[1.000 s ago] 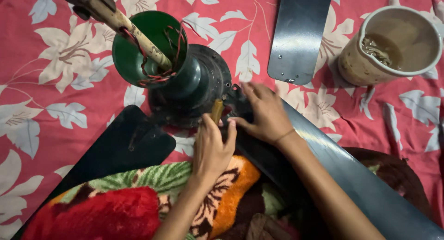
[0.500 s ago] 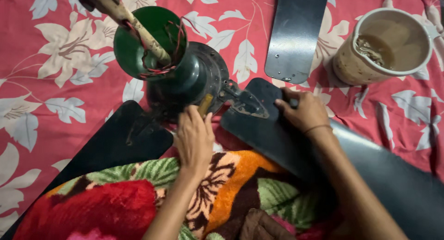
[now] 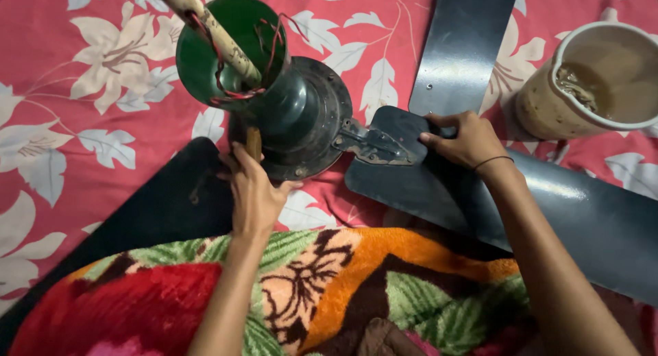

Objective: The person attaches fan blades to the motor housing using a screwdriver. They align each blade, insert screws, and tighten them, repeating the process for multiple blades.

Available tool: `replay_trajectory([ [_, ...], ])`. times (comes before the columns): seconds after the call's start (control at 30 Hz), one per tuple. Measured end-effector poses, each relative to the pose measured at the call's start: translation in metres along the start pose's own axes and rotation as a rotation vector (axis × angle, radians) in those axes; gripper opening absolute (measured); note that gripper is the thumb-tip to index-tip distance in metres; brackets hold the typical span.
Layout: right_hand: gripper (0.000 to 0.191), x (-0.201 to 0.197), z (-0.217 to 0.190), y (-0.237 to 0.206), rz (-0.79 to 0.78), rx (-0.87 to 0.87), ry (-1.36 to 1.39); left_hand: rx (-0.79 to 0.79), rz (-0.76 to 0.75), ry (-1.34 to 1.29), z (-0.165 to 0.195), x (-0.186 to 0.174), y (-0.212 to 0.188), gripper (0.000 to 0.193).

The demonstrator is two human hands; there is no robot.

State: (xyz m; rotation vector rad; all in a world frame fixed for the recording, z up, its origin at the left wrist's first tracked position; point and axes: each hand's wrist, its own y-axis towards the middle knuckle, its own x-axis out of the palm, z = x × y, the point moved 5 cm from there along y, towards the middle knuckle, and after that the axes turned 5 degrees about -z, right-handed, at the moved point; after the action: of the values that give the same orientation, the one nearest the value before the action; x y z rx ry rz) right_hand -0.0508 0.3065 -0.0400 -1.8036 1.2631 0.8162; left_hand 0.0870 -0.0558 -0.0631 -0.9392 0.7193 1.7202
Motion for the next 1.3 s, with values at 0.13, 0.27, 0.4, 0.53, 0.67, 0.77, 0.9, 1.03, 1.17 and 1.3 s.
replay_trajectory([
  [0.13, 0.056, 0.003, -0.006, -0.001, -0.010, 0.007, -0.007, 0.112, -0.017, -0.066, -0.013, -0.008, 0.012, 0.132],
  [0.27, 0.056, 0.011, -0.008, -0.010, -0.008, 0.078, 0.001, 0.207, -0.019, 0.013, -0.015, -0.017, 0.023, 0.135],
  [0.4, 0.054, 0.008, -0.013, -0.014, 0.037, 0.038, -0.022, 0.110, 0.046, -0.145, -0.014, -0.029, 0.014, 0.128],
  [0.53, 0.056, 0.008, -0.016, -0.019, 0.012, 0.111, -0.055, 0.098, 0.307, -0.065, 0.018, -0.036, -0.021, 0.074],
  [0.67, 0.055, 0.003, -0.019, -0.023, 0.031, 0.168, -0.058, 0.178, 0.296, -0.228, 0.064, -0.027, -0.034, 0.012],
  [0.77, 0.057, 0.005, -0.016, -0.026, -0.008, 0.247, -0.092, 0.261, 0.100, -0.877, 0.085, -0.020, -0.030, 0.016],
  [0.9, 0.056, 0.010, -0.018, -0.033, 0.047, 0.154, -0.097, 0.377, 0.272, -0.751, 0.096, -0.037, -0.026, 0.013],
  [1.03, 0.056, 0.014, -0.014, -0.036, 0.052, 0.168, -0.094, 0.408, 0.286, -0.741, 0.098, -0.043, -0.025, 0.011],
  [1.17, 0.055, 0.018, -0.014, -0.038, 0.034, 0.158, -0.067, 0.429, 0.272, -0.666, 0.095, -0.044, -0.022, 0.011],
  [1.3, 0.052, 0.019, -0.018, -0.044, 0.091, 0.102, -0.028, 0.370, 0.185, -0.681, 0.088, -0.037, -0.016, 0.014],
])
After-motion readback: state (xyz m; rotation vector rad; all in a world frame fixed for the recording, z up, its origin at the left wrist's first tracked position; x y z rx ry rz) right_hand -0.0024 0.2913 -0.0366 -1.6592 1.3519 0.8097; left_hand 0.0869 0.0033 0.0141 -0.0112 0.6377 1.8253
